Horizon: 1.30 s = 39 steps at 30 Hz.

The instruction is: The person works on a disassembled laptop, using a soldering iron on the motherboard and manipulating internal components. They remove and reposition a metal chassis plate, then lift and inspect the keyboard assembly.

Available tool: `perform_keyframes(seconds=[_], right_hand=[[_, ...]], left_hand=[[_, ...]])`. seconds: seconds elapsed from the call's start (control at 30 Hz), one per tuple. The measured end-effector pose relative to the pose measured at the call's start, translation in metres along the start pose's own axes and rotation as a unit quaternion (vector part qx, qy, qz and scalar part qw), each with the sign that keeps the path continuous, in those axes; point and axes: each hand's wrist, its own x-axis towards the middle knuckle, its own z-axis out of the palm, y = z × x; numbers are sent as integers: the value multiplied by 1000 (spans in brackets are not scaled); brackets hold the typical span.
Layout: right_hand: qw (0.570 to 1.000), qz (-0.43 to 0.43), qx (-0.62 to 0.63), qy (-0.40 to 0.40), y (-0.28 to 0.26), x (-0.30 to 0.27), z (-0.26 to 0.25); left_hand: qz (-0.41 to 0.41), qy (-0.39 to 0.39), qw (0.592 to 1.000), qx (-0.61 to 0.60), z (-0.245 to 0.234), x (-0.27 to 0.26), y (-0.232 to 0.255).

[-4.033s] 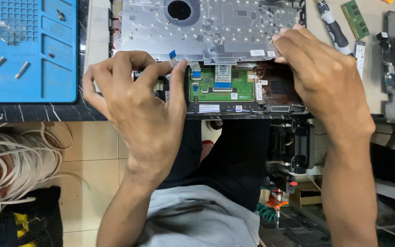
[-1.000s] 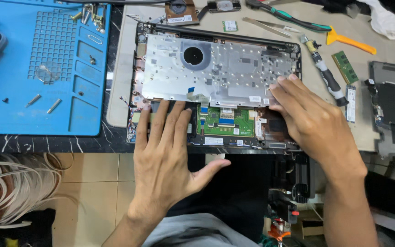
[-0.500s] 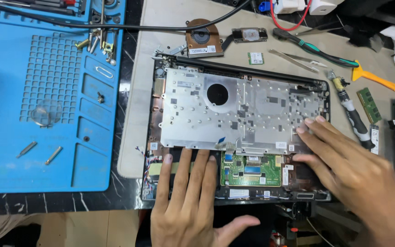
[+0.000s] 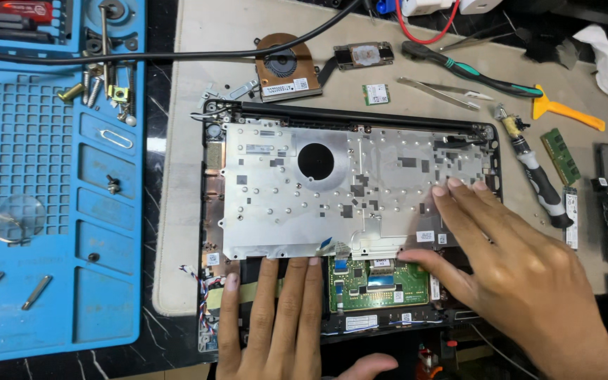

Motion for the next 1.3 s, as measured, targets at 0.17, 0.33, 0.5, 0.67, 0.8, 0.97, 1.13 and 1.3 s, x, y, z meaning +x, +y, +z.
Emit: perform_keyframes(seconds=[0.17, 0.33, 0.5, 0.67, 0.8, 0.97, 1.13, 1.3], right_hand=[[996, -41, -84, 7, -3, -2, 7], [988, -84, -123, 46, -3, -5, 21], [988, -87, -117, 56, -6, -3, 19], [982, -103, -146, 57, -5, -3, 21], [982, -112, -136, 59, -3, -6, 26], [982, -112, -136, 62, -4, -2, 22], [982, -116, -133, 68, -3, -3, 24], [981, -115, -136, 71, -2, -2, 23]], left_hand=[[-8, 13, 1000, 10, -2, 4, 4], [-37, 48, 998, 20, -2, 9, 10], [-41, 58, 997, 21, -2, 13, 13], [-60, 55, 996, 20, -3, 16, 18], [-67, 54, 996, 17, -2, 16, 20], [-69, 55, 996, 14, 1, 14, 22], [-77, 45, 996, 14, 1, 14, 22], [-81, 45, 996, 21, -1, 15, 24]])
